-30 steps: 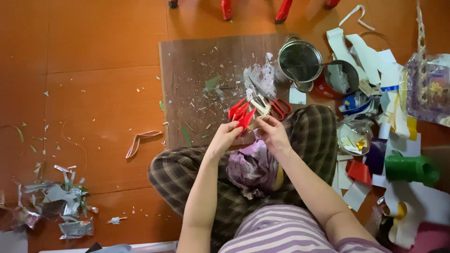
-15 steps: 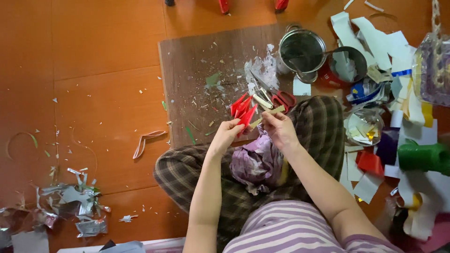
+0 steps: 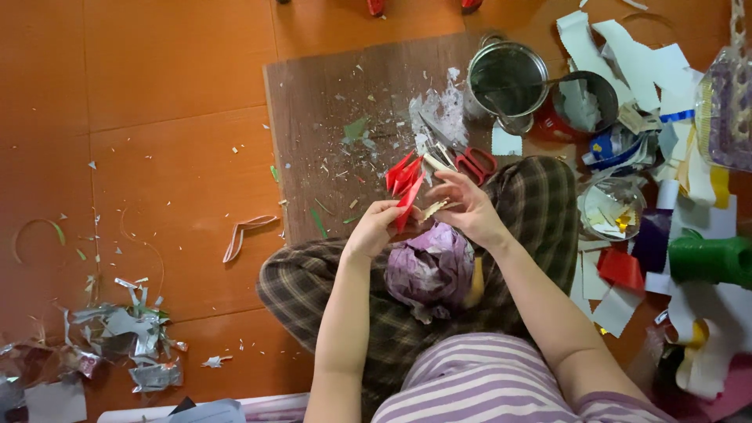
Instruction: Assembling a paper horse model by folding and gluing paper ears
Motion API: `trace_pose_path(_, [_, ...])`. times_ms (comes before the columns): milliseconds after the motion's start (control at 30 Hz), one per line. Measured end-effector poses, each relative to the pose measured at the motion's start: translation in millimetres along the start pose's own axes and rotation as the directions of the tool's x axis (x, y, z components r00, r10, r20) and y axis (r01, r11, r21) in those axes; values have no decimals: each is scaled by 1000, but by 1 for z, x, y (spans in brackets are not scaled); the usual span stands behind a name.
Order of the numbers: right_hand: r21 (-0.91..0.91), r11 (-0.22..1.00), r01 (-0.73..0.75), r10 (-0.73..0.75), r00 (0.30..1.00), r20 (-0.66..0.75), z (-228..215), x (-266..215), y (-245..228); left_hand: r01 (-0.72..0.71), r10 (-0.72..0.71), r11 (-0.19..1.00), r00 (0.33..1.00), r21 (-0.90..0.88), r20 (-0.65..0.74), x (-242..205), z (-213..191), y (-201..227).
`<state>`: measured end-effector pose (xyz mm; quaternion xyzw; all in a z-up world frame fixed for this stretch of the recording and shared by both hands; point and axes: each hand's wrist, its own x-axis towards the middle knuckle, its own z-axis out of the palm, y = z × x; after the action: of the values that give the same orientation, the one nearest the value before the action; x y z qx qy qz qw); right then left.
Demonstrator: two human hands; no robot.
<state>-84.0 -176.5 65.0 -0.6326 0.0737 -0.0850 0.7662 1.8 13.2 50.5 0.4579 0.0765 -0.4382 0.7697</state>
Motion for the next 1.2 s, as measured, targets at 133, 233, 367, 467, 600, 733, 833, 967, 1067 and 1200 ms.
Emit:
trace_pose_path(133, [-43,999,24,-25,1000,-12,3,1,-5,36,-36,999,999,18,-24,20,-13,-14])
trace_pose_path(233, [-25,1000,17,-19,996,-90,3,4,-6,95,-94,993,996,72,-9,26,-17,-17])
trace_pose_path(367, [33,999,-32,38,980,-194,12,5,-1,-368,504,573,863,732,38,24,-18,-24])
trace_pose_path(467, [65,997,-47,60,975,-214,23,9,4,-387,593,412,801,825,80,25,-18,-26])
trace_pose_path(600, [82,996,-47,70,950,-305,41,19,10,-393,602,380,793,837,99,23,-11,-28])
trace_pose_path(733, [22,1000,5,3,933,-360,40,27,38,-457,622,401,772,794,131,4,11,-10])
trace_pose_path(833, [3,1000,17,-14,925,-380,45,28,34,-454,604,475,791,754,95,6,9,-12])
trace_pose_path(967, [-2,1000,5,-5,905,-426,55,29,20,-466,651,441,754,767,84,11,8,-17])
trace_pose_path(1067, [14,1000,5,2,894,-448,54,29,34,-453,684,402,727,796,68,9,13,-16])
trace_pose_path(1200, [36,999,0,17,884,-467,52,29,46,-426,683,438,730,792,15,14,9,-21])
